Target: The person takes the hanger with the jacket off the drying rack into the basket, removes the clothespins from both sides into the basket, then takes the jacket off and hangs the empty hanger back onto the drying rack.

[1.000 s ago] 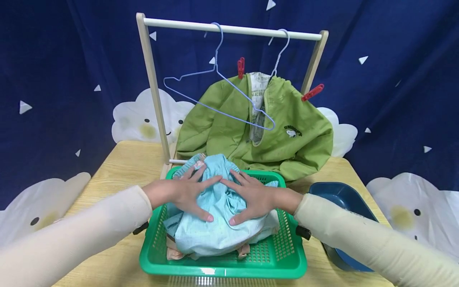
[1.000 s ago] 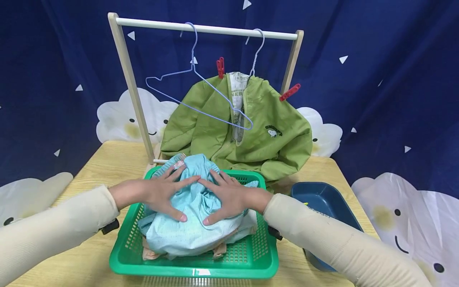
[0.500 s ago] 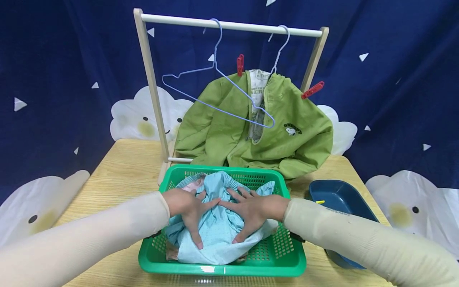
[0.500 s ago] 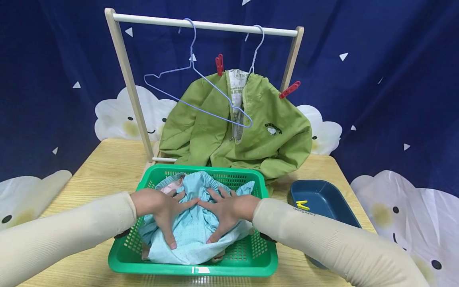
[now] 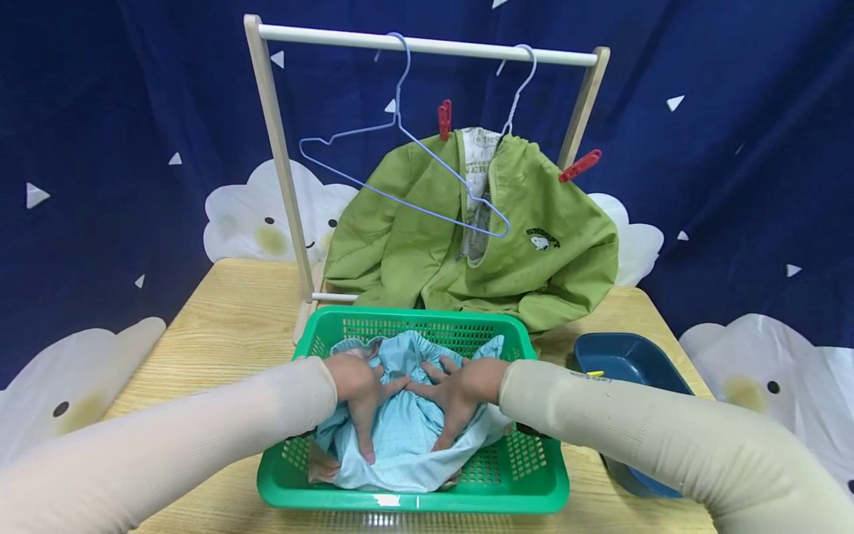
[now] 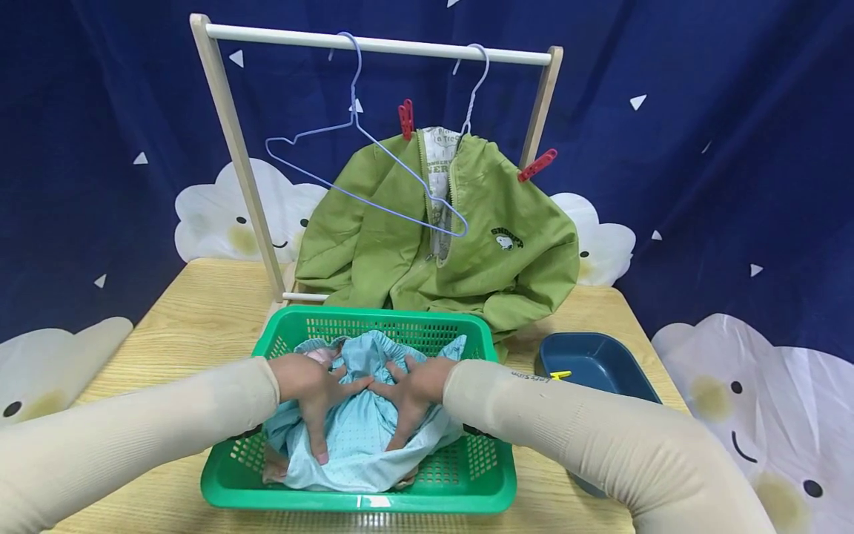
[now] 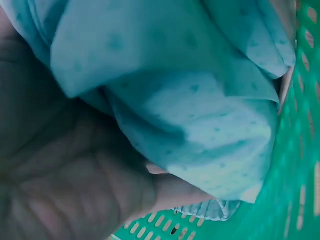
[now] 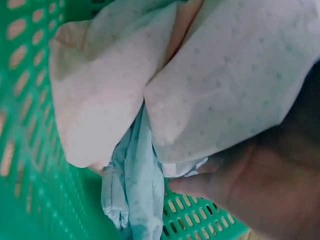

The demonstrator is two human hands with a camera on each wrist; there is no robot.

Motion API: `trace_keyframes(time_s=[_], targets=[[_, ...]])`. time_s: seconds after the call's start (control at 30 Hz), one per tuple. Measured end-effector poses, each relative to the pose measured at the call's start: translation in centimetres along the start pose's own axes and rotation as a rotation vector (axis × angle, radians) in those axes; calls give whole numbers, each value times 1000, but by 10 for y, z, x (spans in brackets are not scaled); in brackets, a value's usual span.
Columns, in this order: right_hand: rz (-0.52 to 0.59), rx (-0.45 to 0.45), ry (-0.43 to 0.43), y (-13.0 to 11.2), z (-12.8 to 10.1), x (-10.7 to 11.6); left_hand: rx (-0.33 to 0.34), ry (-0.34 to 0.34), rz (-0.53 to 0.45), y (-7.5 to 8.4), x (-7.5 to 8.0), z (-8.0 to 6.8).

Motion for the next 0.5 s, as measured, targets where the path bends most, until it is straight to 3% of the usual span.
trace_keyframes(time_s=[0.27,0.5], targets=[[-32,13,-106,4,11,3,72,-64,77,7,-1,13],[-86,-30,-136,4,15,0,113,-114,54,15,-1,19]])
Point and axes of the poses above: each hand's wrist, its own z-axis towards the middle knuckle, its own x-axis out of the back of the hand, y = z × x, the point moved 4 cm from there along z, towards the middle knuckle, and after that the axes turned 1 degree about -x, right-handed, at the moved point
